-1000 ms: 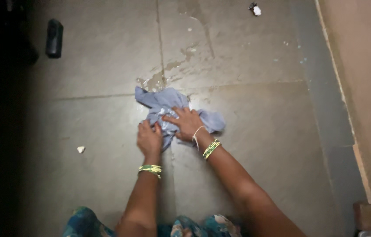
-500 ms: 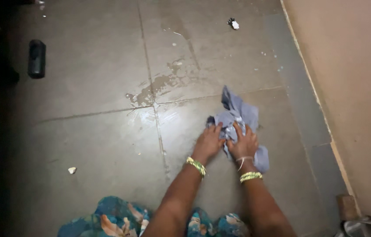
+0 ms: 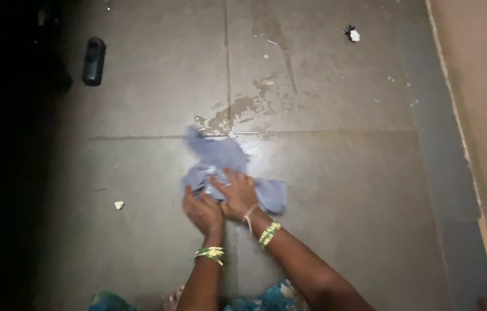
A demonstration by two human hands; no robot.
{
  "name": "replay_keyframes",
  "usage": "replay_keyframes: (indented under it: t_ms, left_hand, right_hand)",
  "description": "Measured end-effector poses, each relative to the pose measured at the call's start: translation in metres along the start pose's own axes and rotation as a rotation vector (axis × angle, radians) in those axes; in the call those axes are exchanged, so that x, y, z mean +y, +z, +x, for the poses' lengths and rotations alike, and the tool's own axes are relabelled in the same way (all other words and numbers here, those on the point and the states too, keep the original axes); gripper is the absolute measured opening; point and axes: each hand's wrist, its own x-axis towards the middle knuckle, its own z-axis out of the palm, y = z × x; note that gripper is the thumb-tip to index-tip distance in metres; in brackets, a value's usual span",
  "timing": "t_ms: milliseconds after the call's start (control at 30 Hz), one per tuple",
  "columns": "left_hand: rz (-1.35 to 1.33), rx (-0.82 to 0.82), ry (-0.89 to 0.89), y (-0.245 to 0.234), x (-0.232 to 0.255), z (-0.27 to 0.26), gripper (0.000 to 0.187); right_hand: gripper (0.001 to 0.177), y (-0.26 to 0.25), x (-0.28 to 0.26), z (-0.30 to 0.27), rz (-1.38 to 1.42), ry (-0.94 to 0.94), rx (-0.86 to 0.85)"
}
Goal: The person wipes a liquid spill on a tiled floor with a cloth, repeatedly scrubbing the wet area and moving the cloth across the tiles.
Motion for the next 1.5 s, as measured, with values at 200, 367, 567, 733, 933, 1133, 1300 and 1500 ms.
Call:
replay_keyframes:
  t_ms: [200, 367, 567, 733, 933, 1133, 1300, 1500]
  left_hand:
    - [0.069, 0.03, -0.049, 0.037, 0.025, 0.034, 0.072]
    - [-0.039, -0.445, 0.045, 0.099, 0.1, 0.104, 0.086]
    - [0.005, -0.901, 0.331, 0.162, 0.164, 0.089, 0.081]
    - [-0.028, -0.727, 0.679, 0.195, 0.186, 0.01, 0.065]
    - [-0.179, -0.721, 0.746, 0.127, 0.172, -0.033, 0.044]
    - [-0.327, -0.728, -0.224, 0.063, 0.096, -0.037, 0.024]
    - [0.13, -0.199, 0.054, 0.039, 0.071, -0.046, 0.06]
    - [0.156, -0.145, 0.156, 0.095, 0.109, -0.012, 0.057]
  right_hand:
    - [0.076, -0.027, 0.031, 0.108, -0.082, -0.298, -0.164]
    - [0.074, -0.064, 0.118, 0.164, -0.077, 0.046, -0.082]
    - [0.069, -0.099, 0.221, 0.105, -0.084, 0.464, 0.12]
    - [0.072, -0.081, 0.242, 0.02, -0.149, 0.719, 0.343]
    - [0.077, -0.063, 0.181, -0.064, -0.144, 0.934, 0.366]
    - [0.083, -0.045, 0.093, -0.066, -0.094, 0.645, 0.095]
    - [0.09, -0.045, 0.062, -0.03, 0.011, 0.238, -0.072]
    - [0.084, -0.069, 0.134, 0.065, -0.074, -0.036, -0.077]
